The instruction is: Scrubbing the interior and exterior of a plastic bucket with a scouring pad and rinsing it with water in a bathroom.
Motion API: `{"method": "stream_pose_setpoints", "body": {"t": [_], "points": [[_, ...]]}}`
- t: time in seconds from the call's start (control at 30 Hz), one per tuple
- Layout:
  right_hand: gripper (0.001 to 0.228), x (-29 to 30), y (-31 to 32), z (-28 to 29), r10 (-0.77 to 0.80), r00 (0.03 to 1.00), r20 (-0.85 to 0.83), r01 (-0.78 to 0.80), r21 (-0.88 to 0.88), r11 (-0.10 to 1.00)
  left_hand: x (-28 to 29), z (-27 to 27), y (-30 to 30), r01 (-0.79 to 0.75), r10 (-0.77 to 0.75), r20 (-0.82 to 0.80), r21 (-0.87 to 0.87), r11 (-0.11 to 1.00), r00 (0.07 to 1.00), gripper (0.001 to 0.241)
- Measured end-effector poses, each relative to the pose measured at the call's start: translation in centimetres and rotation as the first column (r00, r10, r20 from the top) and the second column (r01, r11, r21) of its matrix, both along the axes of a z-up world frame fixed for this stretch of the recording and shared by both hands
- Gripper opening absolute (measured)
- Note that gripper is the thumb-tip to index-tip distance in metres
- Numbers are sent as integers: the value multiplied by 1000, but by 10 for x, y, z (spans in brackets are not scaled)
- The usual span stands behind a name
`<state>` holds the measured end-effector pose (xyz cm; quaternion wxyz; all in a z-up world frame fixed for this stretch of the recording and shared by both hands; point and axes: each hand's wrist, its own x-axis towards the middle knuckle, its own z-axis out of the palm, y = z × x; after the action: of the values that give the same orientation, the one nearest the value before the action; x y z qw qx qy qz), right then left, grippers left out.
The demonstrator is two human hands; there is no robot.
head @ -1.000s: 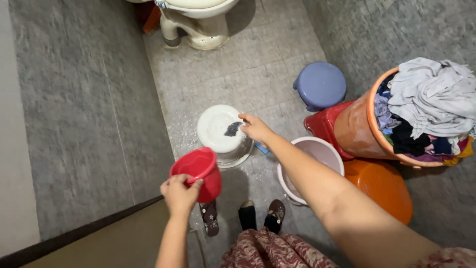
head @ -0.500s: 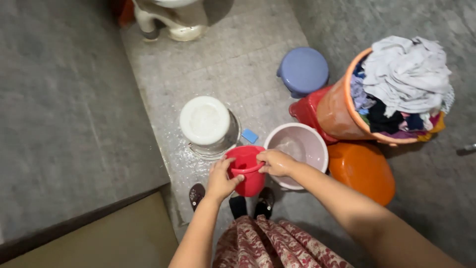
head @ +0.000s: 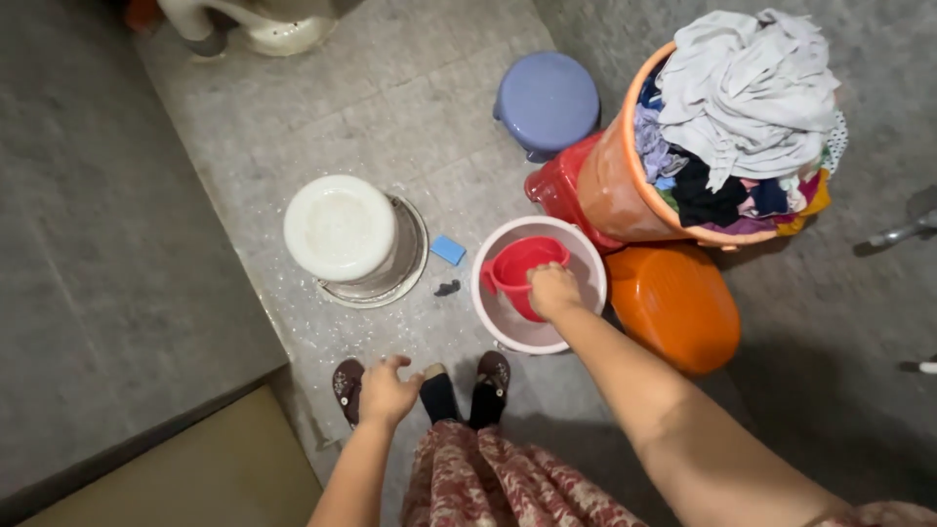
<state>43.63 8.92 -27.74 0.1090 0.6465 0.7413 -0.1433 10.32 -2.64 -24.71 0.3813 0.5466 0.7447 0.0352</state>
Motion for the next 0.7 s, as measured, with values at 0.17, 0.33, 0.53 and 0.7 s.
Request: {"method": "stream_pose_setpoints", "body": {"t": [0.17,0.33,0.53,0.7], "points": [[20,-9,24,-56,-116,993,-17,116,-13,993,-9,-40,-30,-17,17,-10,-19,1000,1000,42],[40,-18,7,-112,-196,923,-332,171,-102,980,-20,-74,-65,-96,91,-42,-153,983,995,44],[23,25,-132,-179,-219,927,-304,129,-289,949,-38,-131,-153,-79,47,-114,-294,952,992,60],[23,101,-309,-250,-183,846,-501,-141,-542,828,-58,-180,-222,170,-187,22,-531,830,982,74]]}}
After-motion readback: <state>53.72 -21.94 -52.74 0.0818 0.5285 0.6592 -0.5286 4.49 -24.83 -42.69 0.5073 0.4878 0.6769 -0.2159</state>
